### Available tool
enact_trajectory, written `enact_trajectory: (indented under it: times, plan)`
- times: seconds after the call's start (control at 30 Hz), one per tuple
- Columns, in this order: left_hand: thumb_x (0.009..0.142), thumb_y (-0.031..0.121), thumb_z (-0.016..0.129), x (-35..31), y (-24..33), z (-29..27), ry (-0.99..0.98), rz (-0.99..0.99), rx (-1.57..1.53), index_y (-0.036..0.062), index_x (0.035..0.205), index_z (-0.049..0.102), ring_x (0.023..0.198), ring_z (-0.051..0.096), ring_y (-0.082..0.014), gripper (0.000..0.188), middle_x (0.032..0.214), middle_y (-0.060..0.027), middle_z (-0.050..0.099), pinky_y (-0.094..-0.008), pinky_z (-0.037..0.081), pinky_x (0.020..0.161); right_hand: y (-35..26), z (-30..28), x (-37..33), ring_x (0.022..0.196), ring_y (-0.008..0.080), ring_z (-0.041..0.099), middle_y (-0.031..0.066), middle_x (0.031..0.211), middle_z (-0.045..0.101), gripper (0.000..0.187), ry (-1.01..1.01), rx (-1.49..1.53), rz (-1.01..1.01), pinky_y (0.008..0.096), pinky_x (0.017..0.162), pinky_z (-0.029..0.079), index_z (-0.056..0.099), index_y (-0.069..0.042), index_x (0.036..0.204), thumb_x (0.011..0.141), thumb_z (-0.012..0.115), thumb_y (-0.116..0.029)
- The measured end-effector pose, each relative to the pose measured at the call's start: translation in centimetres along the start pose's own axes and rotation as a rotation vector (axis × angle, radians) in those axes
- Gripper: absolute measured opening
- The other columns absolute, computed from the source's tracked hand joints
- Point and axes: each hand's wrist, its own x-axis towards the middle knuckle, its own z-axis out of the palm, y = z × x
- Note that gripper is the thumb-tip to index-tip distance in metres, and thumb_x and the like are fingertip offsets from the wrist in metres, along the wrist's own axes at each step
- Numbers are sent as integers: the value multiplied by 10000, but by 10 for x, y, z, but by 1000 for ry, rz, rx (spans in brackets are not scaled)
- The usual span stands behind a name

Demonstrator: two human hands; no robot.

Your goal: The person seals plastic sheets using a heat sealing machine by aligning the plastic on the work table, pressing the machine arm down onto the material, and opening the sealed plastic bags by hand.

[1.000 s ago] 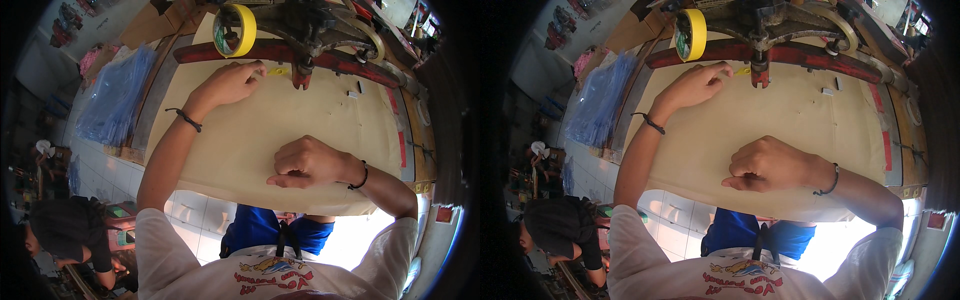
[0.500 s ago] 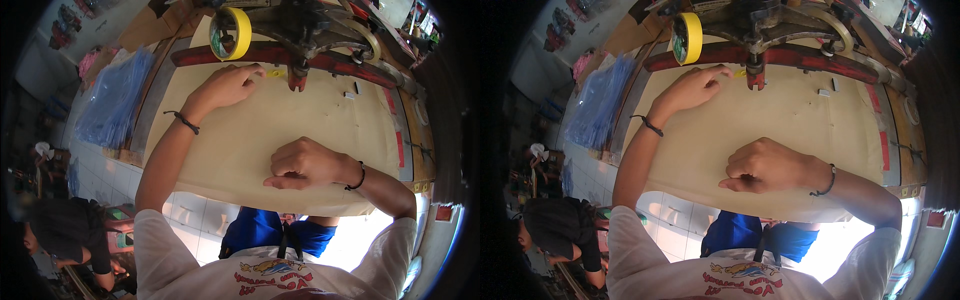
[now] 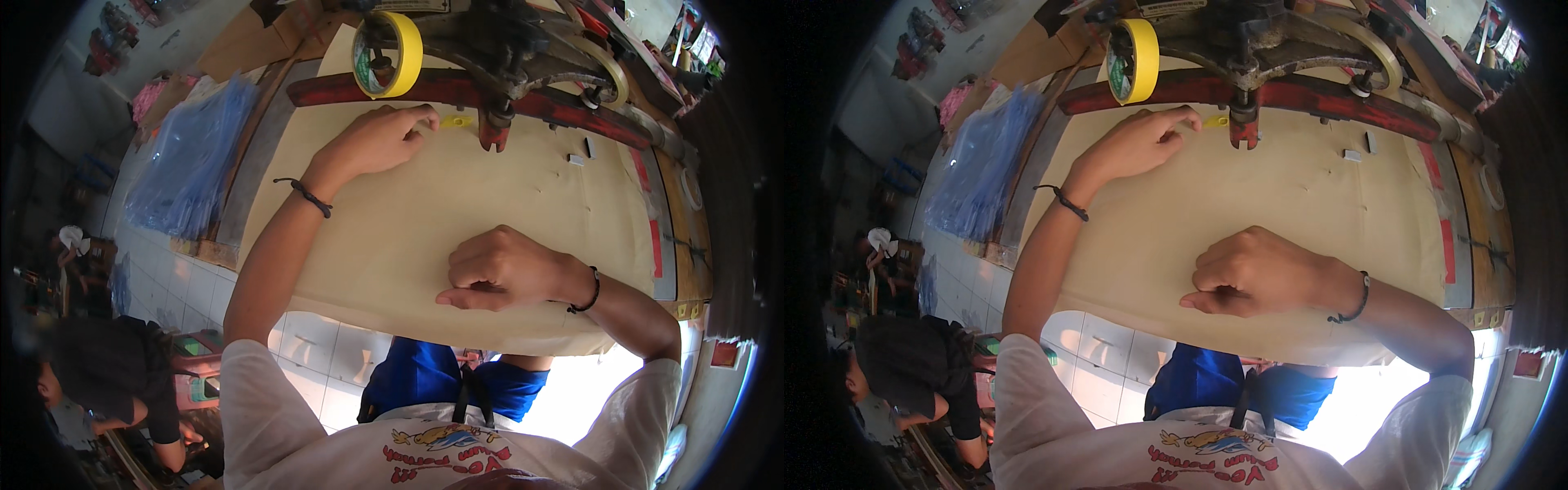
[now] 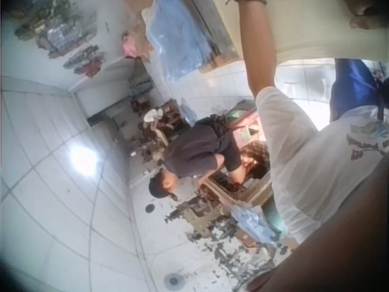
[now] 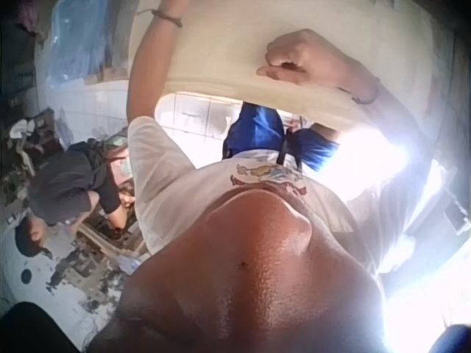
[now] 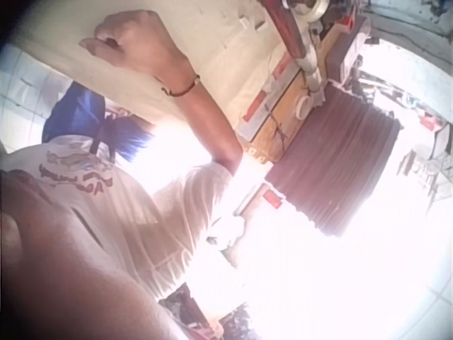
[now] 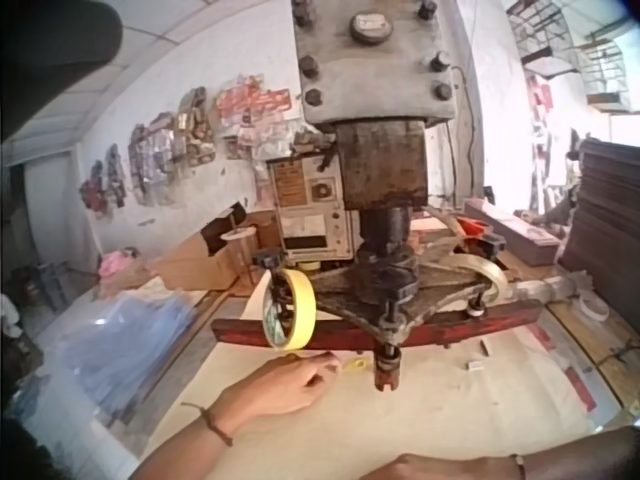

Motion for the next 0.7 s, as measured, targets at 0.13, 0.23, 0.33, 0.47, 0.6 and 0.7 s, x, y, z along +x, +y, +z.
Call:
enact_trajectory:
  times: [0.13,0.23,0.33,0.47,0.6,0.7]
  plan:
    - [919,92,531,0,-3,1,6,4,-27,115,1210,572,592,534,-267,295,694,-142,599,-396,441,637,-1,-1,1,572,287,550,90,601,491,437,-2,24,-2,438,553,430,476,-33,604,931,704,-212]
    - [919,94,535,1,-4,-1,9,25,-16,106,1213,578,597,537,-256,297,714,-142,615,-386,448,640,1,-2,1,559,285,537,95,590,481,449,-30,31,24,432,549,415,466,-26,596,934,700,-206]
    - [926,121,565,2,-7,0,6,9,-21,104,1216,599,606,556,-235,292,740,-120,648,-369,461,649,2,-2,-1,526,255,461,81,572,427,453,-7,74,23,388,528,354,431,-14,591,920,721,-128]
    - [924,216,621,5,-13,-8,-9,102,-41,129,1198,636,749,653,-242,288,867,-87,709,-361,513,725,-1,-4,-1,517,270,497,103,566,474,445,1,92,-9,406,532,387,479,-14,599,945,694,-193]
    - [934,274,656,-1,-9,0,68,129,12,128,1199,639,789,691,-232,304,925,-112,726,-389,522,748,-2,-3,1,478,231,483,107,570,509,396,-8,126,74,369,508,377,553,-5,638,958,688,-195]
    - [934,315,663,-13,7,-5,-37,-79,116,106,1174,650,884,712,-266,318,997,-125,735,-401,537,819,-2,0,0,476,220,489,110,574,523,371,1,158,60,354,501,378,587,-2,660,962,684,-193]
